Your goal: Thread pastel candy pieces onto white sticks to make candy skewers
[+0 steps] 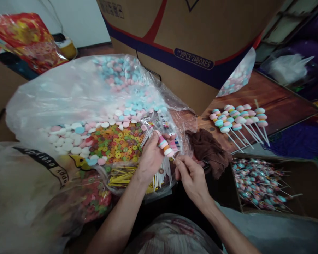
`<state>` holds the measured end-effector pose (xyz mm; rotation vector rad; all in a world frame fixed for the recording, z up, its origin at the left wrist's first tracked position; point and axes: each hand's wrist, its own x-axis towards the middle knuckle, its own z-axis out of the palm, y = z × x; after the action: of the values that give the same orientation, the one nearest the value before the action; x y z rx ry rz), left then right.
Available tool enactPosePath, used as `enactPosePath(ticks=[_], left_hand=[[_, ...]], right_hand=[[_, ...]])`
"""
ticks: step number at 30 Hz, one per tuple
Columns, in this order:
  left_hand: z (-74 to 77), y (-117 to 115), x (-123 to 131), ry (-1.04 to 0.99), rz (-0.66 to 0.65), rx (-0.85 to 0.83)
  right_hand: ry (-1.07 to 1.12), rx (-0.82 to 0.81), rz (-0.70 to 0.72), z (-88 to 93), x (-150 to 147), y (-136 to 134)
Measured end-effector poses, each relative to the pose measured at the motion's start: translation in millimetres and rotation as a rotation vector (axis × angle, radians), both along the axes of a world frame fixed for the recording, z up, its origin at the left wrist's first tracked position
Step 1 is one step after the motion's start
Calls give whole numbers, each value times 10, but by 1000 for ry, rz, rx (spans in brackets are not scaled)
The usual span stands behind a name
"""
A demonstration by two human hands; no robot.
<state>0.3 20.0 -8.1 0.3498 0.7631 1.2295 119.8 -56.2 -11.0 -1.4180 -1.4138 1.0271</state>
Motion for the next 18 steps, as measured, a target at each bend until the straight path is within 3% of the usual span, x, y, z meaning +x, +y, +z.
enactPosePath(ticks=[4,10,14,16,18], left_hand=[[22,-36,28,-12,-19,47],[49,-149,94,30,-110,6],[36,-103,-11,47,-219,-8],[35,-31,-89,87,-181,23],[48,42,-146,109,-63,31]], right_hand=[[99,-77,-54,30,-32,7],[-124,161,-118,-58,-196,86],[-89,169,-115,-64,-176,135],[-58,138,-80,-58,-124,127],[-41,106,-51,-59,-77,108]])
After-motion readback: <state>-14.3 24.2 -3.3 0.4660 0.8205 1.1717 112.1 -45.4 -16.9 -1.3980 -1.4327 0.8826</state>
